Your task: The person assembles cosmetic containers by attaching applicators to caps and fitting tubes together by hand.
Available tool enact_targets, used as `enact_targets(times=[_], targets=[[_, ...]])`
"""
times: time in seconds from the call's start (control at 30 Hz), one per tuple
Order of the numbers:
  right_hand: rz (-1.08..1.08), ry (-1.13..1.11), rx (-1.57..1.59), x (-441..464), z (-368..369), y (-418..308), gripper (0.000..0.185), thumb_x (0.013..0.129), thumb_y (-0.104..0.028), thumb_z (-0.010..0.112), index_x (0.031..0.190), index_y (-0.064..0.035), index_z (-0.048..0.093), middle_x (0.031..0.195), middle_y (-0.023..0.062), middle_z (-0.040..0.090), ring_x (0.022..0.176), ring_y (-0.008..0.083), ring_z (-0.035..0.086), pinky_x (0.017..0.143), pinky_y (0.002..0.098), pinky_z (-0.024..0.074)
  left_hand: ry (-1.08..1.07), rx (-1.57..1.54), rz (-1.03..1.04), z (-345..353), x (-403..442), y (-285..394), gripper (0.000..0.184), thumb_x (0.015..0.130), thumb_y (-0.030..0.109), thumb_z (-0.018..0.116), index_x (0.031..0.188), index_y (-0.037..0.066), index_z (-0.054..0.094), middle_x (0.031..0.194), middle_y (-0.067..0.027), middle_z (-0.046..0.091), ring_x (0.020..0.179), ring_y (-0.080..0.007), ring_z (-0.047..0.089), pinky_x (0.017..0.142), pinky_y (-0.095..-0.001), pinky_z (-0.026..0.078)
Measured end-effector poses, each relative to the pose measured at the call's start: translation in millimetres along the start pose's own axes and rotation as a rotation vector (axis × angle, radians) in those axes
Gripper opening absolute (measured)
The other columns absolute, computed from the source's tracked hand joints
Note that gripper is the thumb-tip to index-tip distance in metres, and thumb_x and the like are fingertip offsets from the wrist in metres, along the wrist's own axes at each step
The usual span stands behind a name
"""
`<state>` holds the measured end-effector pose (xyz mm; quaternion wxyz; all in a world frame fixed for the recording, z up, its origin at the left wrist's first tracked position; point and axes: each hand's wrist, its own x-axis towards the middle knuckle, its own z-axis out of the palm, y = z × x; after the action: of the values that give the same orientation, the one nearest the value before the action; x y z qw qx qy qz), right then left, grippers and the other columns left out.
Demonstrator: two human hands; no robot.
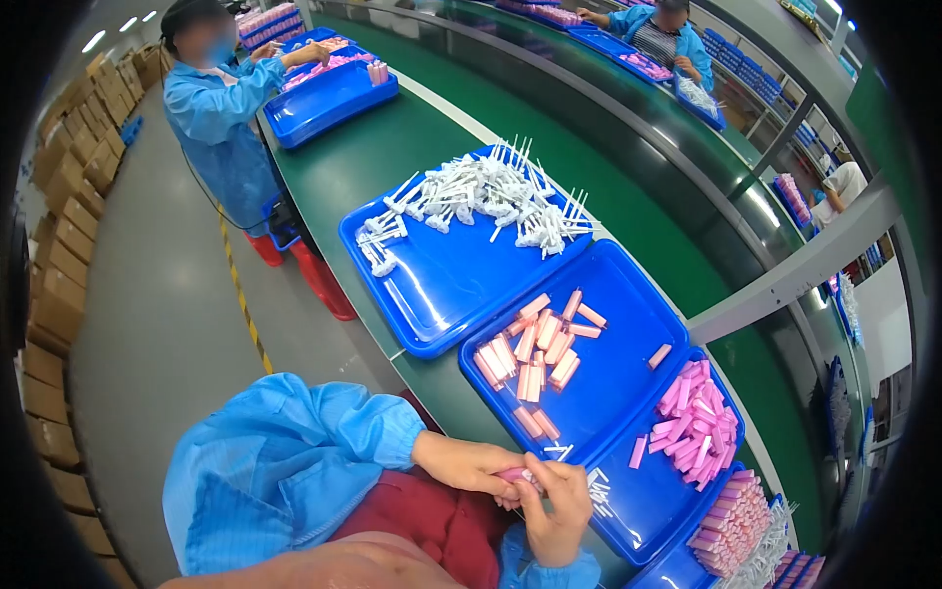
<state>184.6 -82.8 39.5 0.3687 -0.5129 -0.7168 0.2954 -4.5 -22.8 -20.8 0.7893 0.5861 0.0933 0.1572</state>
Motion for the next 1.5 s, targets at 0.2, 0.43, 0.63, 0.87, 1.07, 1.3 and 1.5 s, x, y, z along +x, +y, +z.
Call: enact_targets(times=[0.2,0.43,0.63,0.87,1.07,1.3,1.5], targets=[[-0.239,0.282,-0.233,-19.8,8.4,11.4,0.039,0.075,-0.001,0.082,0.114,-0.0029,0.074,0.095,0.0099,0.067,0.080,0.0223,0.062,0.068,0.0336,0.0507,0.382,0.744,0.291,0.0,-23.5,38.3,0.051,0.098,0.022,0.064,0.140,0.000,0.047,0.123,-0.0178,0.062,0.119,-0.0344,0.058,0.105,-0.0423,0.044],[-0.283,0.195,-0.382,-32.4,27.6,39.9,0.043,0.074,0.001,0.083,0.116,-0.0021,0.072,0.096,0.0103,0.067,0.079,0.0260,0.063,0.068,0.0361,0.0516,0.922,1.513,0.271,-64.8,-77.7,70.2,0.017,0.087,0.011,0.072,0.103,0.008,0.068,0.096,-0.0076,0.067,0.089,-0.0278,0.064,0.078,-0.0393,0.048],[-0.245,0.166,-0.393,-32.6,30.4,42.3,0.041,0.075,0.000,0.082,0.115,-0.0006,0.071,0.096,0.0099,0.067,0.080,0.0271,0.062,0.068,0.0369,0.0517,1.343,1.929,-0.228,-99.0,-132.6,99.7,0.023,0.078,0.017,0.078,0.098,0.010,0.067,0.088,-0.0060,0.065,0.090,-0.0264,0.063,0.079,-0.0399,0.046],[-0.266,0.140,-0.392,-26.2,29.5,39.0,0.041,0.075,0.000,0.082,0.114,0.0013,0.071,0.091,0.0108,0.068,0.078,0.0277,0.062,0.067,0.0381,0.0518,1.095,1.960,-0.369,-132.1,-135.3,86.3,0.020,0.079,0.020,0.076,0.092,0.008,0.065,0.087,-0.0078,0.067,0.091,-0.0263,0.066,0.078,-0.0411,0.048],[-0.272,0.136,-0.409,-30.8,28.2,41.5,0.043,0.073,0.000,0.083,0.115,0.0008,0.072,0.092,0.0113,0.068,0.078,0.0277,0.062,0.067,0.0375,0.0518,1.016,1.622,-0.246,-108.6,-113.4,87.3,0.020,0.087,0.015,0.070,0.106,0.008,0.068,0.095,-0.0094,0.066,0.094,-0.0294,0.066,0.080,-0.0428,0.052],[-0.214,0.268,-0.349,-37.3,18.0,37.5,0.042,0.074,0.002,0.082,0.115,0.0004,0.071,0.091,0.0120,0.068,0.078,0.0264,0.062,0.068,0.0367,0.0509,1.000,1.488,-0.178,-85.1,-115.3,99.2,0.020,0.086,0.010,0.070,0.105,0.006,0.067,0.095,-0.0113,0.065,0.090,-0.0320,0.066,0.077,-0.0432,0.053],[-0.049,0.571,-0.342,-24.8,-15.4,19.3,0.038,0.078,0.001,0.080,0.115,0.0007,0.071,0.095,0.0143,0.069,0.079,0.0263,0.063,0.070,0.0343,0.0517,1.155,1.187,0.202,-65.1,-99.0,102.5,0.024,0.083,-0.011,0.067,0.105,-0.001,0.065,0.104,-0.0125,0.064,0.093,-0.0227,0.063,0.084,-0.0325,0.051]])
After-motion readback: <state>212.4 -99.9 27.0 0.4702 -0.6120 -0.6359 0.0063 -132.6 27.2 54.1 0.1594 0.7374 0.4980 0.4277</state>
